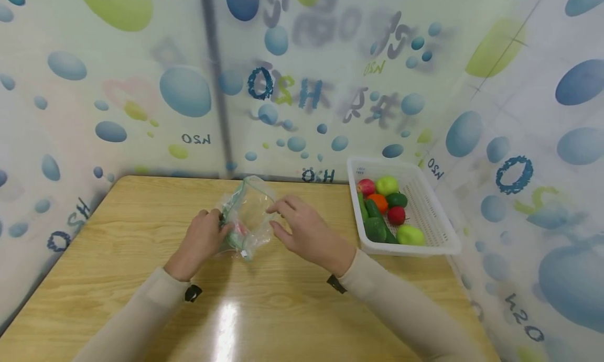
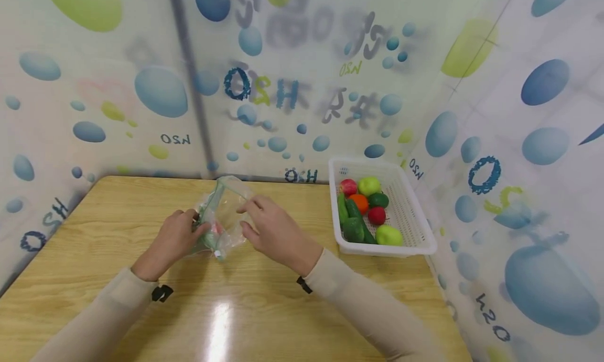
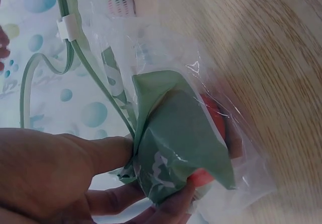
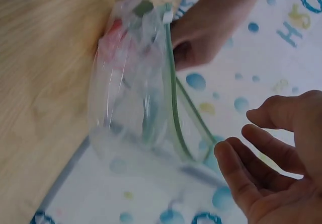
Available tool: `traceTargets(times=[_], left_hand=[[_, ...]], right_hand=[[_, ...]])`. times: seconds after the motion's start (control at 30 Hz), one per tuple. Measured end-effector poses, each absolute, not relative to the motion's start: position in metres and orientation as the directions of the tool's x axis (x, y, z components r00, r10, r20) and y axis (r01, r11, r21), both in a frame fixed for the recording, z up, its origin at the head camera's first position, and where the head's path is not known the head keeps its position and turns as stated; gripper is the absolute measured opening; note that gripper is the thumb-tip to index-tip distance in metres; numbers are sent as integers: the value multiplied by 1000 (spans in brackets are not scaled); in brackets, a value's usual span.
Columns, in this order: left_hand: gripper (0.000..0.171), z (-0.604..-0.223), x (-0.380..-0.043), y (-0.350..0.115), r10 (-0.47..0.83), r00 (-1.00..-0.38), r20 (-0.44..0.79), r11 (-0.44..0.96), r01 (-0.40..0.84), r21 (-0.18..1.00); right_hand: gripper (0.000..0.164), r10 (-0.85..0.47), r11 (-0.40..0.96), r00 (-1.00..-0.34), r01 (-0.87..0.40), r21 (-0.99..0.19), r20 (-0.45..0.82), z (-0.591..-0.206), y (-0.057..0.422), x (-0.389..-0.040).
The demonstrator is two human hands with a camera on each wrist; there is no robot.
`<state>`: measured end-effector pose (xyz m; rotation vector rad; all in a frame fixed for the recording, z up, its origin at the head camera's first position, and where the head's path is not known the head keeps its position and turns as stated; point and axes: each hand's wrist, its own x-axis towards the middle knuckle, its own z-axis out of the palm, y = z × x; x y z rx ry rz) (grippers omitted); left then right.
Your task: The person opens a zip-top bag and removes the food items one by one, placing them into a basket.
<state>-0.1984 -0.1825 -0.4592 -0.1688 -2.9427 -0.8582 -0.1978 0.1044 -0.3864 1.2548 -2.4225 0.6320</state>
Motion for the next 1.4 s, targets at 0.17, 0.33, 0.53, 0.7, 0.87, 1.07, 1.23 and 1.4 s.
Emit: traceTargets(times=[0.17,0.33,0.53,0.7,0.87,1.07,1.23,1.4], left_hand=[[36,-459,-198,-183,87,-990,115,836,135,532],[35,-458,-199,-182,93,-987,134,831,152,535],[34,-459,-200,-181,82,-991,108,826,128,550],[34,-459,-201,-180,69,-996,61,814,92,574],[32,-458,-201,-179,77,-997,32,806,81,586],[28,-455,-200,-179,76,-997,23,808,75,584],[27,-454,-200,-178,84,-996,-4,803,65,592],[26,-454,-200,-177,91,-996,-24,796,59,602]], right_hand=[[22,-754,458,-487,-871,-180,441,-397,68,-203],[24,-776,528,-546,-836,-146,317,-411,47,-217],[29,-718,647,-665,-747,-157,207,-437,34,-239],[35,-674,689,-729,-680,-251,122,-454,28,-254],[48,-677,678,-736,-634,-373,20,-463,26,-260],[55,-700,646,-714,-629,-432,-5,-468,21,-259],[69,-699,648,-715,-613,-451,-32,-471,18,-258],[67,-687,671,-725,-607,-426,-49,-474,17,-259]])
